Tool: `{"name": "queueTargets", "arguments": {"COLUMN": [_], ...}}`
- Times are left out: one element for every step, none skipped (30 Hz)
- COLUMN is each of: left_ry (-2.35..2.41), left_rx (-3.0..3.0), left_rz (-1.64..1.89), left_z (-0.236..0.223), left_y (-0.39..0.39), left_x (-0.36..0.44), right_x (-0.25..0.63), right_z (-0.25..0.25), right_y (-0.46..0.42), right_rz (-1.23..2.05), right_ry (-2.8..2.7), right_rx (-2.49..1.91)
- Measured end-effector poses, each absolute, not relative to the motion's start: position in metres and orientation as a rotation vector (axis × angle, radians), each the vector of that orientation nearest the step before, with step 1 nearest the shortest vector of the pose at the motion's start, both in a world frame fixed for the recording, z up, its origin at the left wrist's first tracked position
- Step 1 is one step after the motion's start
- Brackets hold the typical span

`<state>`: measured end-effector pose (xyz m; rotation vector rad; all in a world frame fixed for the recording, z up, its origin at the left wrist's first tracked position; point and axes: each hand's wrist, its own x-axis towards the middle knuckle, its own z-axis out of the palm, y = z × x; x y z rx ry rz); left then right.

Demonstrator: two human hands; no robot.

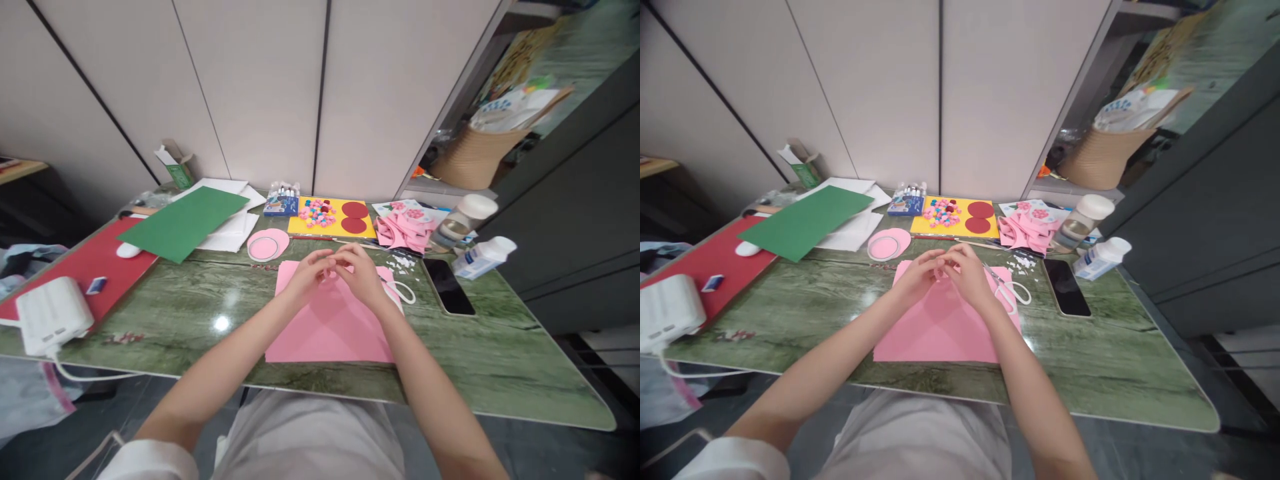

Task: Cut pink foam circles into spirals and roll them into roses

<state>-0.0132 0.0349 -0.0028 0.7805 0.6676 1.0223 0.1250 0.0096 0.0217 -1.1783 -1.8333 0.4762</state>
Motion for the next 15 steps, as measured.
{"name": "queueTargets", "arguments": {"left_ry": [0.666,0.665,0.664,0.665,0.667,0.669,0.672,0.674,0.675,0.674,0.674,0.673,0.672,0.672,0.671], "left_rx": [0.775,0.773,0.773,0.774,0.775,0.777,0.778,0.780,0.781,0.783,0.784,0.784,0.783,0.782,0.781], "left_rz": [1.016,1.008,1.000,0.992,0.986,0.981,0.978,0.977,0.977,0.980,0.983,0.988,0.994,0.999,1.003], "left_z": [-0.0031,-0.0031,-0.0028,-0.0023,-0.0016,-0.0010,-0.0005,-0.0003,-0.0005,-0.0010,-0.0018,-0.0027,-0.0037,-0.0046,-0.0051], "left_y": [0.0346,0.0340,0.0332,0.0323,0.0313,0.0303,0.0296,0.0292,0.0291,0.0294,0.0300,0.0308,0.0317,0.0326,0.0334], "left_x": [-0.0126,-0.0121,-0.0115,-0.0109,-0.0104,-0.0100,-0.0096,-0.0094,-0.0093,-0.0093,-0.0095,-0.0096,-0.0099,-0.0102,-0.0105], "right_x": [0.1248,0.1250,0.1255,0.1260,0.1266,0.1272,0.1276,0.1279,0.1281,0.1283,0.1285,0.1288,0.1292,0.1297,0.1303], "right_z": [0.0212,0.0210,0.0210,0.0211,0.0214,0.0215,0.0216,0.0216,0.0216,0.0215,0.0216,0.0218,0.0222,0.0228,0.0236], "right_y": [0.0098,0.0098,0.0096,0.0094,0.0091,0.0088,0.0086,0.0085,0.0085,0.0085,0.0085,0.0086,0.0085,0.0084,0.0082], "right_rz": [0.468,0.463,0.462,0.462,0.464,0.467,0.471,0.475,0.481,0.486,0.492,0.498,0.503,0.506,0.505], "right_ry": [-1.814,-1.803,-1.797,-1.790,-1.786,-1.783,-1.783,-1.784,-1.787,-1.792,-1.797,-1.803,-1.811,-1.823,-1.841], "right_rx": [-1.187,-1.194,-1.200,-1.204,-1.208,-1.211,-1.214,-1.216,-1.218,-1.219,-1.219,-1.218,-1.214,-1.207,-1.196]}}
